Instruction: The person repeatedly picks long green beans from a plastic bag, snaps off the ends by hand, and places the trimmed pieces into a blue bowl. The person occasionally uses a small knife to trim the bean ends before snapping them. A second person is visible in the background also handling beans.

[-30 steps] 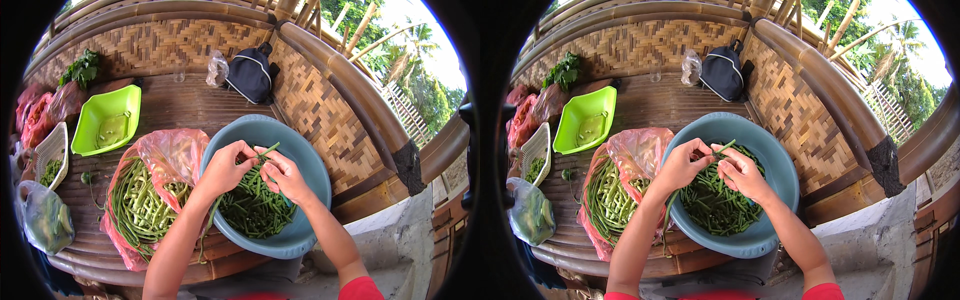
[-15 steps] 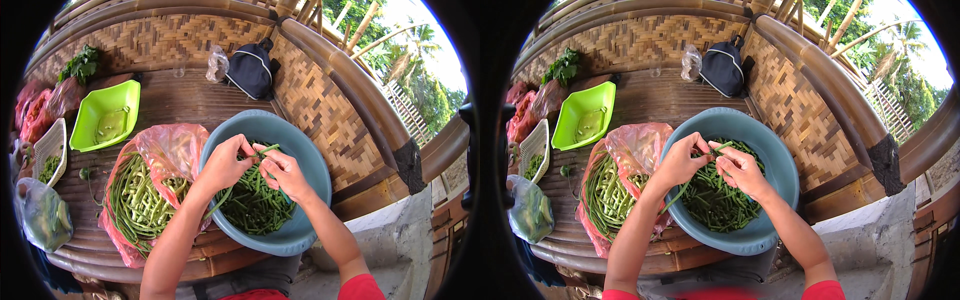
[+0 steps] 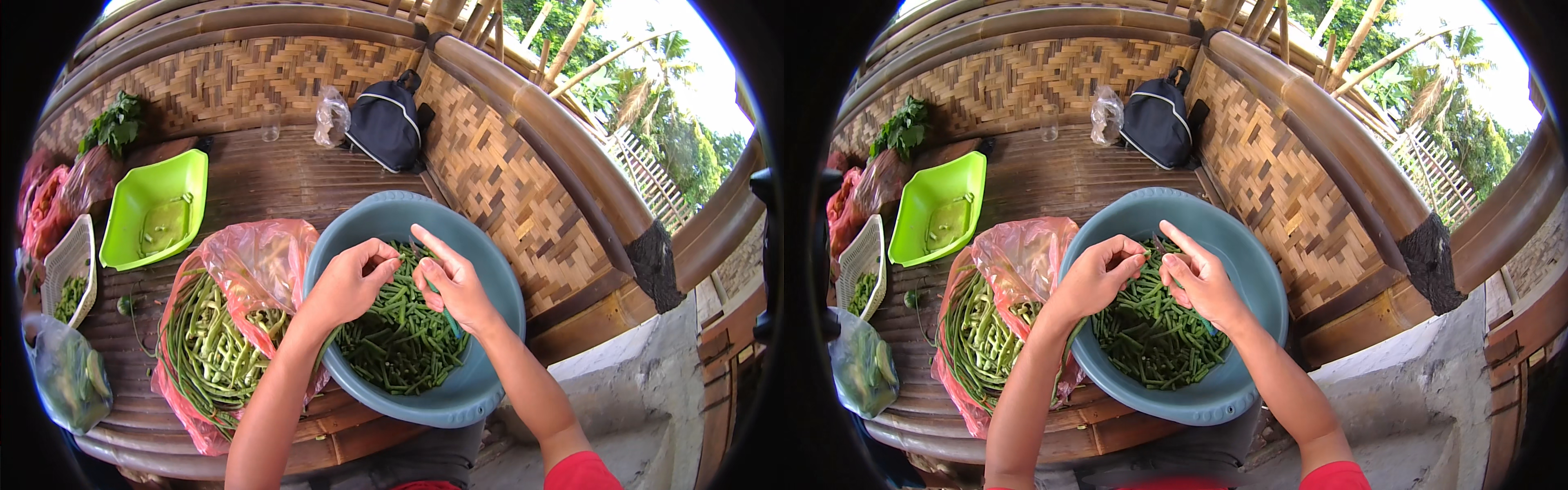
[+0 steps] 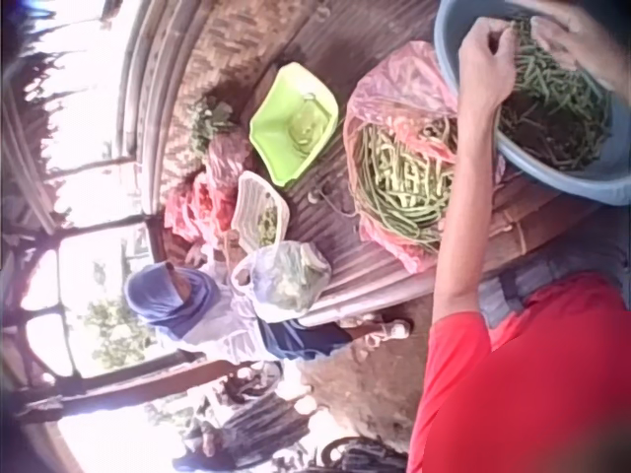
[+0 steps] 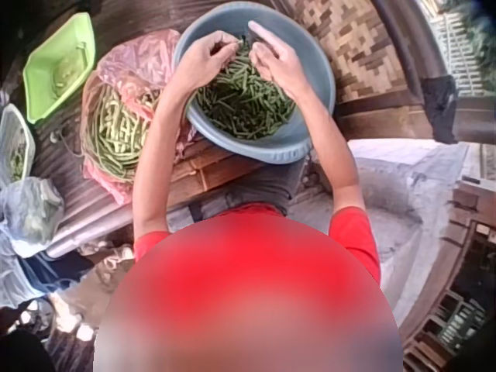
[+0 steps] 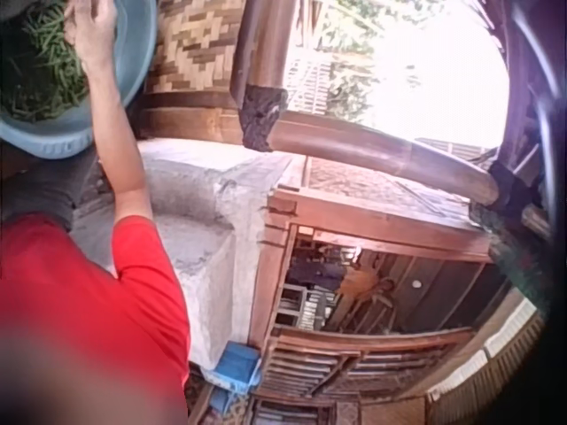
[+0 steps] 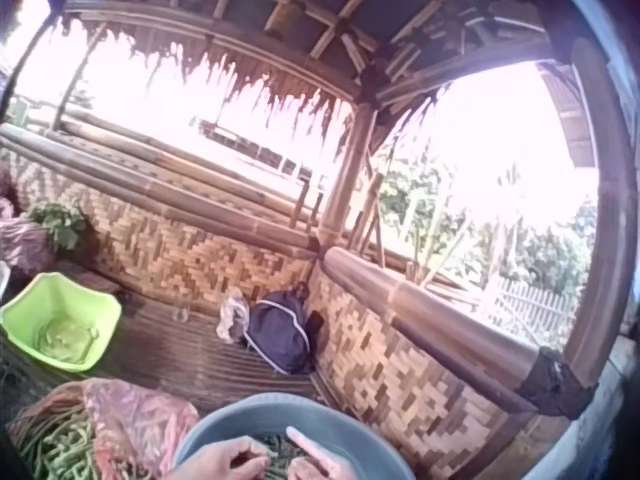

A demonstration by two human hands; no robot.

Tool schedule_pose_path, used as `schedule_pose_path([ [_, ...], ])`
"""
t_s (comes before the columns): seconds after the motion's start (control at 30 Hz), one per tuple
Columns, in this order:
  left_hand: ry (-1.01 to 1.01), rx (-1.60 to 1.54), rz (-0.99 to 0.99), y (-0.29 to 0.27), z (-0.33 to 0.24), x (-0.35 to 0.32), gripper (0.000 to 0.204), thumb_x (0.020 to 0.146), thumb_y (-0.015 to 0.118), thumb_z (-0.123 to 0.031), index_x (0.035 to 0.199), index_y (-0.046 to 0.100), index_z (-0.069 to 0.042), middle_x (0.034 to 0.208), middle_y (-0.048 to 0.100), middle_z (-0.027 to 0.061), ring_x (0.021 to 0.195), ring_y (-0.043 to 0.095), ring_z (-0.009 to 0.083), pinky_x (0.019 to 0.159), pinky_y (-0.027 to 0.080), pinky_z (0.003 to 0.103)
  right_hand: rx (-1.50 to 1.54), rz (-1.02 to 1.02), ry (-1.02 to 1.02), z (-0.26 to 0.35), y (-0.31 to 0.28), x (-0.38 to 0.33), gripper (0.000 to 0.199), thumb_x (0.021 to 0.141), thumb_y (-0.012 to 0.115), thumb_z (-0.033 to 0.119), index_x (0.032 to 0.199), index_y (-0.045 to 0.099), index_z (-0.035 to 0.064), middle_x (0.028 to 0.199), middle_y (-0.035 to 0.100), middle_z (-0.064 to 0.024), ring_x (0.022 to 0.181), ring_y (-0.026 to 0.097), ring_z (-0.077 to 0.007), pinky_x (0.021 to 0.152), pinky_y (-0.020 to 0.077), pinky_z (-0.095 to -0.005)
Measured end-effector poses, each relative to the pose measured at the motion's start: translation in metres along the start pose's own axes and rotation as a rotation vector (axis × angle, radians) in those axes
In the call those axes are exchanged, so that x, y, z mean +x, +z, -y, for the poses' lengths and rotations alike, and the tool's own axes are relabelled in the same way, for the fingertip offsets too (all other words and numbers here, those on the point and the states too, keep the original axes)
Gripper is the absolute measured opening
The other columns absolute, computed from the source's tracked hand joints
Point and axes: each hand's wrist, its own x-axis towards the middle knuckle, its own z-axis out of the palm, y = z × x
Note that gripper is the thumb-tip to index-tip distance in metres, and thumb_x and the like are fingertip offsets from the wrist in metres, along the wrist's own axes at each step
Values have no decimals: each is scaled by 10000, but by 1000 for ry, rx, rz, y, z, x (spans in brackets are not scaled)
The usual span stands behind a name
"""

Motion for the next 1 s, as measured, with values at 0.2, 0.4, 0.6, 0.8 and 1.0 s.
schedule_pose_path([
  [0.2,50,-133,-35,2,3,-1,408,970,553,22,1372,481,11,930,626,37,824,580,90,727,487,249,5,82,31,1,3,-4,639,1050,565,251,1589,259,93,783,556,2,549,421,-34,482,349,-193],
  [0.4,63,-217,18,-4,-3,-3,604,966,618,16,1505,346,-3,997,665,68,871,625,110,776,518,260,25,128,56,-1,2,-2,565,1050,564,236,1550,359,73,800,555,8,542,416,-28,473,339,-195],
  [0.6,8,-201,27,-2,-9,-4,483,999,597,-51,1447,430,15,927,660,40,826,607,93,750,504,247,-27,-4,-68,-7,3,-2,434,1051,554,191,1463,499,69,801,560,3,541,418,-26,468,346,-188],
  [0.8,-59,-160,113,-2,-6,-1,192,1026,559,-84,1172,640,12,922,665,19,798,585,74,735,492,233,8,-155,-168,-3,1,0,433,1056,534,172,1474,485,71,782,549,6,539,422,-33,476,365,-189],
  [1.0,50,-47,18,-1,0,0,168,1022,565,-78,1118,662,19,925,670,10,807,571,66,741,484,236,-5,-34,-143,0,1,-4,492,1058,529,170,1528,408,91,775,541,11,540,418,-31,478,365,-187],
])
